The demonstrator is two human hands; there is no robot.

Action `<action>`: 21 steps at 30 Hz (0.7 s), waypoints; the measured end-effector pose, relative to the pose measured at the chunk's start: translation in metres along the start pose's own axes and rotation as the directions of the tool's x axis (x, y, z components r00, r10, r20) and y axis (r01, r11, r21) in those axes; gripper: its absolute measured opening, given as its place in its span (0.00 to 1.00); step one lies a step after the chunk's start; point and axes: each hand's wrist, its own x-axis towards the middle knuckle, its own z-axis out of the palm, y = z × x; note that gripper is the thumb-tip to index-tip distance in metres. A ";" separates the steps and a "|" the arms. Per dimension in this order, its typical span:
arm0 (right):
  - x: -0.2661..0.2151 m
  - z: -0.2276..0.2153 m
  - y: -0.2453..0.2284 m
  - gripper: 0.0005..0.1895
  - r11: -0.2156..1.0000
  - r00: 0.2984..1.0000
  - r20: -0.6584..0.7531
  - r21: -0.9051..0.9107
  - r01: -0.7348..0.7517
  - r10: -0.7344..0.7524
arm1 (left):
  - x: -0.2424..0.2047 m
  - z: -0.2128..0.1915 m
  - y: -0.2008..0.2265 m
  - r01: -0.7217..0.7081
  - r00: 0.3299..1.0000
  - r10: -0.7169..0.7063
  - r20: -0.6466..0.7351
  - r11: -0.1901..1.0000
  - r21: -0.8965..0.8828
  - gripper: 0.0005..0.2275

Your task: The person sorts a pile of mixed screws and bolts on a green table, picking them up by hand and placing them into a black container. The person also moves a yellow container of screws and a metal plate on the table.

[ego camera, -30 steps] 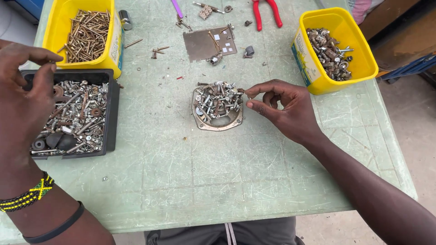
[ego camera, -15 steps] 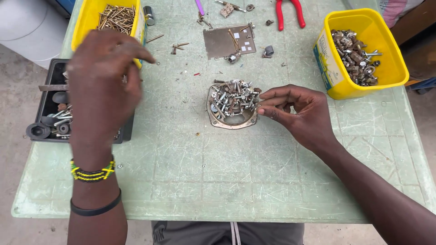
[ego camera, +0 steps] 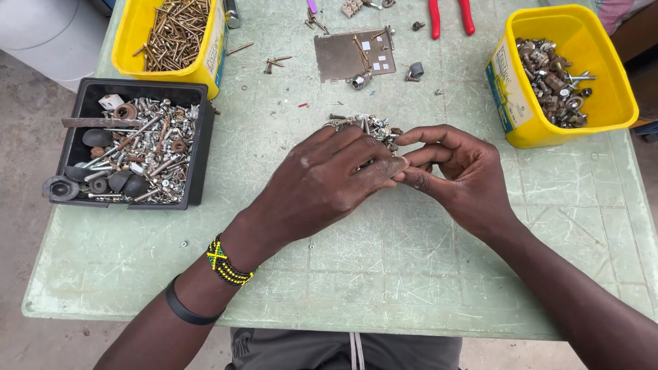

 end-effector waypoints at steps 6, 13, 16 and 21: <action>0.007 -0.012 0.006 0.12 0.987 0.994 0.027 -0.119 0.110 -0.107 | -0.009 -0.027 -0.023 0.068 0.995 -0.078 0.060 0.986 0.149 0.14; 0.013 -0.017 0.014 0.11 0.851 0.988 0.087 -0.501 0.156 -0.129 | -0.081 -0.110 -0.081 0.271 0.934 -0.353 0.044 0.786 0.555 0.09; 0.013 -0.012 0.021 0.10 0.832 0.979 0.090 -0.516 0.203 -0.183 | -0.123 -0.131 -0.098 0.370 0.842 -0.539 0.011 0.592 0.716 0.14; 0.013 -0.007 0.028 0.09 0.873 0.994 0.007 -0.477 0.102 -0.112 | -0.164 -0.134 -0.116 0.493 0.668 -0.741 0.070 0.511 0.704 0.07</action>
